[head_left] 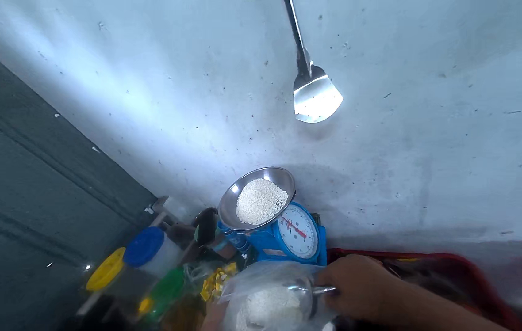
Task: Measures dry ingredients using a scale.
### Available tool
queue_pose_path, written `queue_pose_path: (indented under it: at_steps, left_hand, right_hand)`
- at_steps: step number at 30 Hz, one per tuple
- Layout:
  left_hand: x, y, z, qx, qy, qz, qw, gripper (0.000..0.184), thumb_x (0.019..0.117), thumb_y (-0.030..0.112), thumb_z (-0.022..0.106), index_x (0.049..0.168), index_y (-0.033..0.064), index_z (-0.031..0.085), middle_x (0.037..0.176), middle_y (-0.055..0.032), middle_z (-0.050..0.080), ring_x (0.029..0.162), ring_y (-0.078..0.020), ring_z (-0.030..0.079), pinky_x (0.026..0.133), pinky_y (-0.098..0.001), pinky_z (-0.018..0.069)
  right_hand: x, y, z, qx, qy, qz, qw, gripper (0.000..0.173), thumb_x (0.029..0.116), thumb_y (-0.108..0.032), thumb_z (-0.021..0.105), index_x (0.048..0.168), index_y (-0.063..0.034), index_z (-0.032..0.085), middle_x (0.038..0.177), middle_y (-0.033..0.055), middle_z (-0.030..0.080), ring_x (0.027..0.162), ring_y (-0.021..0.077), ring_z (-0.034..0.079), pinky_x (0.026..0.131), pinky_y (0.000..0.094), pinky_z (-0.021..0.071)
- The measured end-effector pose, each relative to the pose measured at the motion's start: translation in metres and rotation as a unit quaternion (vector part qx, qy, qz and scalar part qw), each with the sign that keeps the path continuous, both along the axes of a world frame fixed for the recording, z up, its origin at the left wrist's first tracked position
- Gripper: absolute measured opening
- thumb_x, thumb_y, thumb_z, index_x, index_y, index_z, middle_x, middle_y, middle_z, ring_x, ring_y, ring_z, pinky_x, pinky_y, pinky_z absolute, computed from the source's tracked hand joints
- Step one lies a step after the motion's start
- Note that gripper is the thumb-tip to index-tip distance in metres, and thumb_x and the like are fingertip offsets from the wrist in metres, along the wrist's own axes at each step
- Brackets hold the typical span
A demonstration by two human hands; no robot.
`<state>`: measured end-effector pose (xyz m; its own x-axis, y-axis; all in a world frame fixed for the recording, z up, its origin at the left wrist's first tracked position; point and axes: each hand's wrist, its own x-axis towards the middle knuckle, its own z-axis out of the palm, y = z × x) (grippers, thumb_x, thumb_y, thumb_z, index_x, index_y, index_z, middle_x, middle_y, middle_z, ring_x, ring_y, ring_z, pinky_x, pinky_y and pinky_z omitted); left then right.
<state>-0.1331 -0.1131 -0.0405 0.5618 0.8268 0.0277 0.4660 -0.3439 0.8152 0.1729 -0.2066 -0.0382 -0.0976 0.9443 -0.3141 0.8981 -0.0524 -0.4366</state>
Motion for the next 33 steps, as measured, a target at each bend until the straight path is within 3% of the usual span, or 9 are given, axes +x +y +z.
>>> queue_pose_path:
  at_steps: [2,5,9,11,16,20,25,33]
  left_hand:
    - [0.009,-0.004,0.0,-0.007,0.005,0.001,1.0,0.06,0.0812,-0.009,0.056,0.141,-0.0096,0.05,0.141,-0.0243,0.054,0.123,-0.0199,0.06,0.1,-0.0363,0.0529]
    - [0.023,-0.009,0.0,0.029,0.036,0.003,0.999,0.056,0.0802,-0.008,0.058,0.136,-0.0102,0.056,0.139,-0.0265,0.056,0.125,-0.0251,0.059,0.103,-0.0403,0.0508]
    - [0.018,-0.006,-0.002,0.038,0.032,0.005,0.999,0.058,0.0795,-0.009,0.058,0.137,-0.0122,0.053,0.14,-0.0287,0.054,0.126,-0.0271,0.059,0.103,-0.041,0.0505]
    - [0.009,-0.004,-0.001,0.048,0.019,0.003,0.999,0.058,0.0798,-0.009,0.058,0.138,-0.0121,0.053,0.139,-0.0271,0.055,0.123,-0.0238,0.06,0.102,-0.0385,0.0521]
    - [0.001,-0.004,0.003,0.046,0.011,-0.008,0.999,0.064,0.0789,-0.009,0.059,0.142,-0.0098,0.05,0.148,-0.029,0.047,0.132,-0.028,0.054,0.106,-0.0406,0.0498]
    - [0.009,-0.006,-0.001,0.044,0.003,-0.013,0.999,0.066,0.0784,-0.008,0.06,0.144,-0.0061,0.051,0.151,-0.0287,0.045,0.135,-0.0299,0.052,0.106,-0.0424,0.0498]
    - [0.005,-0.002,-0.002,0.03,-0.027,-0.009,0.999,0.076,0.0767,-0.008,0.06,0.151,0.0001,0.046,0.155,-0.0227,0.043,0.135,-0.0229,0.053,0.105,-0.0373,0.0513]
    - [-0.004,0.024,-0.008,-0.056,-0.144,0.009,0.988,0.082,0.0741,-0.007,0.061,0.153,0.0043,0.042,0.154,-0.0132,0.047,0.129,-0.0147,0.058,0.101,-0.0345,0.0554]
  right_hand:
    - [-0.027,0.013,-0.004,-0.012,-0.037,0.014,0.999,0.034,0.1006,-0.031,0.058,0.119,-0.0046,0.068,0.111,0.0243,0.07,0.108,0.0461,0.065,0.092,0.0681,0.0451]
    - [-0.063,0.037,-0.029,-0.02,-0.039,0.036,0.998,0.037,0.1004,-0.031,0.059,0.118,0.0,0.068,0.114,0.0266,0.069,0.111,0.0474,0.063,0.099,0.0685,0.0423]
    - [-0.058,0.046,-0.047,-0.001,-0.019,0.035,0.999,0.04,0.1002,-0.04,0.058,0.117,-0.0053,0.07,0.112,0.0237,0.07,0.111,0.0459,0.064,0.095,0.069,0.0447]
    - [-0.047,0.036,-0.035,0.002,-0.03,0.036,0.999,0.037,0.0999,-0.037,0.058,0.118,-0.0077,0.07,0.11,0.0219,0.071,0.109,0.0445,0.065,0.091,0.0684,0.0472]
    - [-0.021,0.002,0.011,0.004,-0.034,0.023,0.999,0.032,0.1025,-0.034,0.055,0.117,-0.009,0.069,0.105,0.0201,0.071,0.102,0.0422,0.067,0.085,0.0653,0.049]
    - [-0.017,-0.001,-0.001,-0.006,-0.027,0.003,1.0,0.036,0.1034,-0.038,0.054,0.126,-0.0139,0.068,0.111,0.0175,0.072,0.107,0.0399,0.067,0.089,0.0643,0.0493]
    - [-0.005,-0.009,-0.018,0.032,0.015,-0.022,0.999,0.035,0.1017,-0.04,0.058,0.119,-0.0127,0.07,0.106,0.0178,0.072,0.102,0.0404,0.069,0.085,0.0662,0.051]
    - [0.019,-0.01,0.013,0.083,0.07,-0.047,0.993,0.033,0.0984,-0.042,0.065,0.119,-0.0178,0.073,0.103,0.0139,0.073,0.097,0.035,0.07,0.085,0.0655,0.0518]
